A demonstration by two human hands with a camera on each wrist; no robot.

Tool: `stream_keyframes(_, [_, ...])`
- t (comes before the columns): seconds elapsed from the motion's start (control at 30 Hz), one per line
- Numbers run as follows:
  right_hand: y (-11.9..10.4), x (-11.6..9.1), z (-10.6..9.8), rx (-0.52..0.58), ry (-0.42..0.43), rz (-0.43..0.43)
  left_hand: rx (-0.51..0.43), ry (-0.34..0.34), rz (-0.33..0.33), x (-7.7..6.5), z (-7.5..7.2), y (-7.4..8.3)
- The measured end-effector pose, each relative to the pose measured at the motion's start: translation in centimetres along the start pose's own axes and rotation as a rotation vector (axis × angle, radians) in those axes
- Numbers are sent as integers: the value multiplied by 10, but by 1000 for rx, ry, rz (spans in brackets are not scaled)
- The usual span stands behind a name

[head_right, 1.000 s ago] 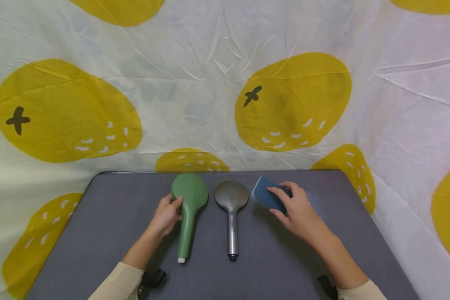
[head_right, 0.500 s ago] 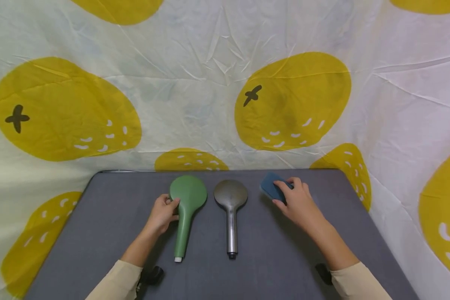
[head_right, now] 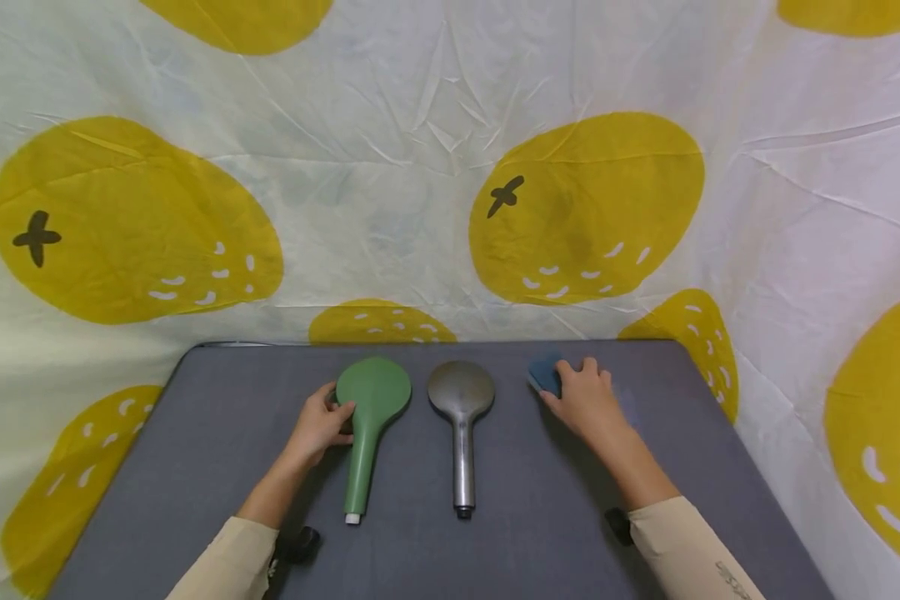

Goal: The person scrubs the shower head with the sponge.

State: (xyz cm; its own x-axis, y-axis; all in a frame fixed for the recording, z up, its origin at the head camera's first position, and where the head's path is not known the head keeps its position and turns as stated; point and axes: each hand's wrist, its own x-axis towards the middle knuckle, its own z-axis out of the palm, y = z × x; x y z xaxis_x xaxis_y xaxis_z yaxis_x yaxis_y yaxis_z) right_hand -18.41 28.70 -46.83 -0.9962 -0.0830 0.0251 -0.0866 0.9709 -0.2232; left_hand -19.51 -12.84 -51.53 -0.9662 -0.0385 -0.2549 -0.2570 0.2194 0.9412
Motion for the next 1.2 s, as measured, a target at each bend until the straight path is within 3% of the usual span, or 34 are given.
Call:
stream_keyframes(0.37, [0,18,8,-57,-138,104,-41,-53,-55,8,-3,-2])
stream_keyframes(0.6, [-2,11,11,-50,-178,116,-37,-51,-55,6,-2,-1])
stream_keyframes(0.73, [-2,1,22,-4,-146,101,-29,-38,-41,3,-4,-1])
stream_keyframes(0.97, [2,-8,39,42,3,42,-11,14,0,1,-5,-1])
stream_keyframes(1.07, [3,-12,43,53,33,31,74,62,46,1,-6,-2])
stream_keyframes(1.2, [0,-18,39,48,80,41,308,162,178,0,-7,1])
